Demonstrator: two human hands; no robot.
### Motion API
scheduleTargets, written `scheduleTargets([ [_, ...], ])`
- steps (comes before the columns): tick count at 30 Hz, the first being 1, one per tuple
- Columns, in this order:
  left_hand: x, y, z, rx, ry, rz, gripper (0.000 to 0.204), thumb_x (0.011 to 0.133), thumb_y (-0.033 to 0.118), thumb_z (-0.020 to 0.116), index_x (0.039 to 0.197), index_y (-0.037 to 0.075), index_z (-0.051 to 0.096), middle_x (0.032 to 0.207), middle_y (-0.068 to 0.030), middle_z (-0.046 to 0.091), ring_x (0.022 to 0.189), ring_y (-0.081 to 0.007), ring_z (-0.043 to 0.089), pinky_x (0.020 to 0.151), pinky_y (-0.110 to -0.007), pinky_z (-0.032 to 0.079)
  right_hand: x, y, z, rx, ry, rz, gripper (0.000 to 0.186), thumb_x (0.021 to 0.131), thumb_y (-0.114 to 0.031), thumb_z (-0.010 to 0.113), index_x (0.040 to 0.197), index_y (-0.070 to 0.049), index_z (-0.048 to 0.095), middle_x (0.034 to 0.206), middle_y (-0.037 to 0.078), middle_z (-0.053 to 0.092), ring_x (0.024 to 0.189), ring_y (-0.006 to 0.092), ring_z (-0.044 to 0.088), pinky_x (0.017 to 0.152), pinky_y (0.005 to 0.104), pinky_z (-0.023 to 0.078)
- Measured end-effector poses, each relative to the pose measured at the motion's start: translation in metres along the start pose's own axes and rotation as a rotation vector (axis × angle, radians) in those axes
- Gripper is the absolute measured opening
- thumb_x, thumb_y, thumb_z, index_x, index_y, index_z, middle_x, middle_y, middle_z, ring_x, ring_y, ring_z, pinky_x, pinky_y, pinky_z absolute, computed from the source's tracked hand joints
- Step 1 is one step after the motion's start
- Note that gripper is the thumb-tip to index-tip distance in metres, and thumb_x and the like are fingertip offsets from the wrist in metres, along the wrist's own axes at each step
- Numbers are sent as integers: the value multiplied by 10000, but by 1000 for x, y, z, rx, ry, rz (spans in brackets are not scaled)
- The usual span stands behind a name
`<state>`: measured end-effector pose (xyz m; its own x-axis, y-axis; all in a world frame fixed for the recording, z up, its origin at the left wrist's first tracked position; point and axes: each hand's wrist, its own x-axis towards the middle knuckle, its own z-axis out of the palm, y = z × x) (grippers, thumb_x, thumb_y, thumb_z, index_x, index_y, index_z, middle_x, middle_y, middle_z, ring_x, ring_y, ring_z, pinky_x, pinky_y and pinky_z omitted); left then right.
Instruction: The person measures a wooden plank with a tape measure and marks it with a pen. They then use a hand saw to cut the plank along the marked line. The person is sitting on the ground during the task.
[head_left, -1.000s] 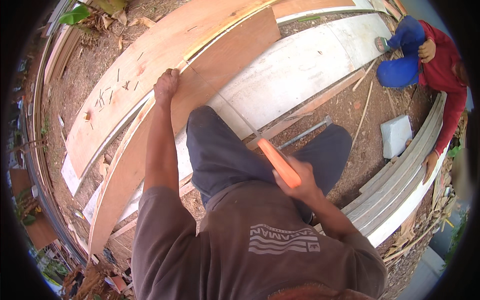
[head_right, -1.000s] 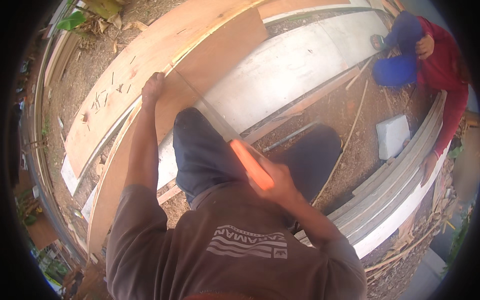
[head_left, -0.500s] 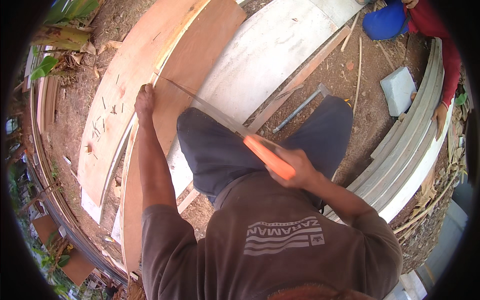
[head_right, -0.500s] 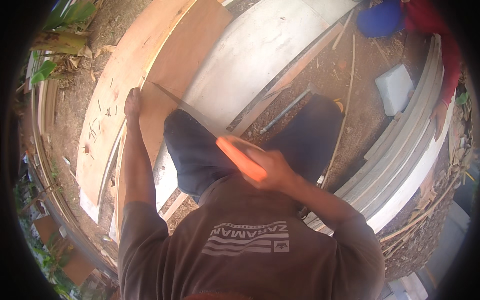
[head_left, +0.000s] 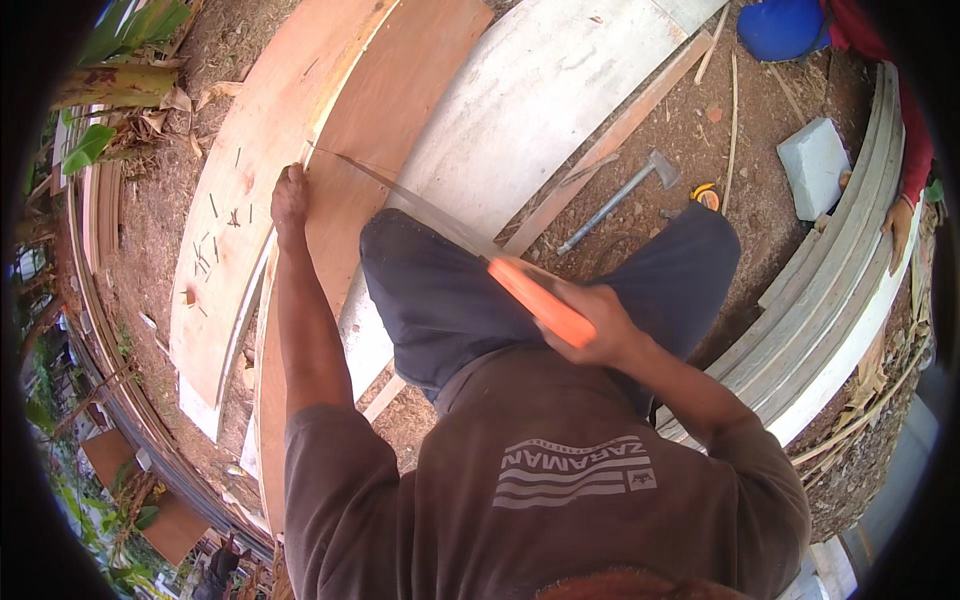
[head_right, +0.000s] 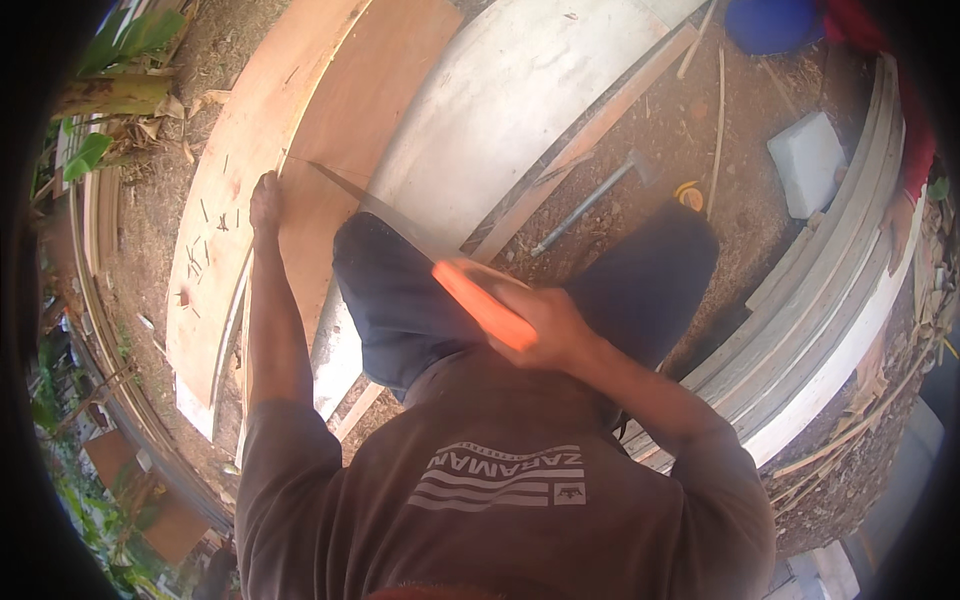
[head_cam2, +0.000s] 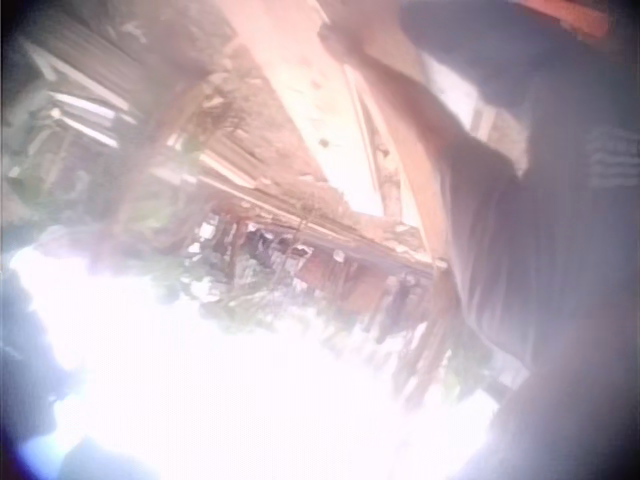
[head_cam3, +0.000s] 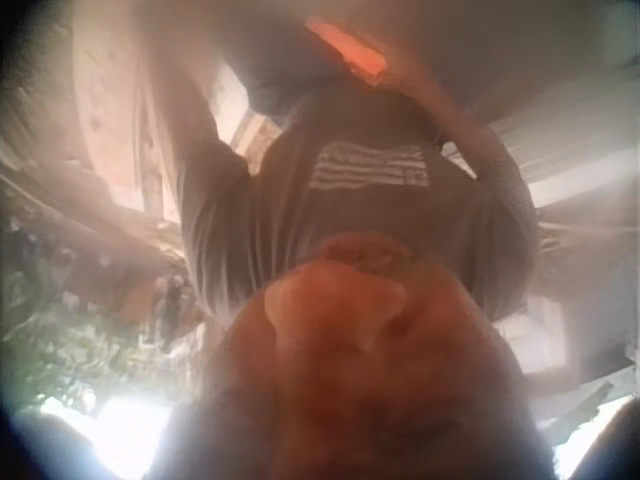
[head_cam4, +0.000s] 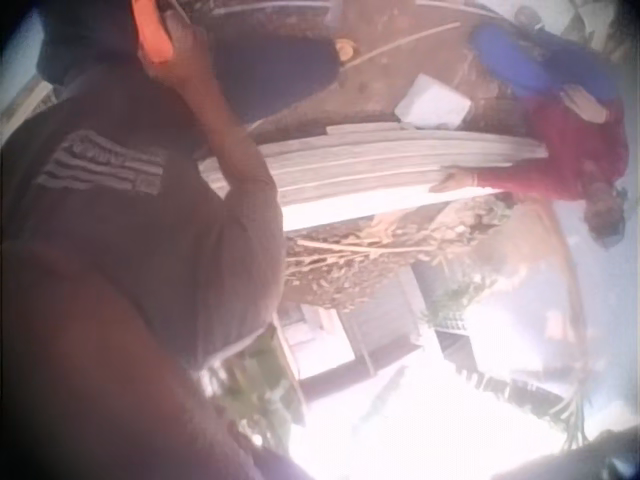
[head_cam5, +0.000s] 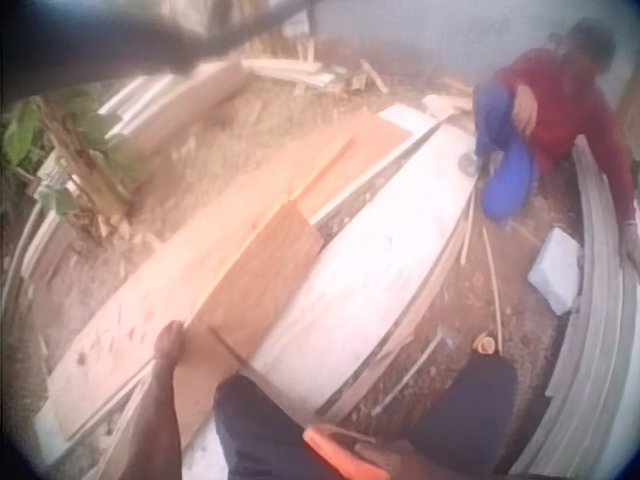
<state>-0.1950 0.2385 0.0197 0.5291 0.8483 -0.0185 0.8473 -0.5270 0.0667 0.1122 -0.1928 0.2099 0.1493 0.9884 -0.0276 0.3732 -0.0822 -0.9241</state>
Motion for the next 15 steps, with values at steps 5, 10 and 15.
scheduleTargets([
  [5, 1, 3, -5, 71, 117, 113, 124, 972, 135, 529, 1083, 86, 501, 1048, -212, 665, 886, -432, 677, 722, -521, 573, 164, 29, 82, -5, 40, -54, 301, 859, -274, 745, 963, -25, 613, 759, 239, 655, 761, 467, 645, 628, 475, 519],
  [10, 8, -8, 6, 72, 87, 92, 107, 984, 144, 536, 1067, 90, 495, 1042, -206, 674, 850, -423, 690, 664, -518, 585, 24, 13, 14, -111, -31, -3, 275, 854, -188, 747, 1073, -46, 660, 844, 166, 692, 698, 357, 695, 637, 422, 551],
  [15, 11, -24, 23, 56, 114, 90, 111, 1009, 193, 497, 1068, 100, 502, 981, -220, 691, 812, -430, 695, 656, -525, 582, 7, -7, -19, -58, -20, 14, 224, 855, -164, 725, 1044, -53, 676, 818, 166, 688, 667, 310, 696, 649, 372, 557],
])
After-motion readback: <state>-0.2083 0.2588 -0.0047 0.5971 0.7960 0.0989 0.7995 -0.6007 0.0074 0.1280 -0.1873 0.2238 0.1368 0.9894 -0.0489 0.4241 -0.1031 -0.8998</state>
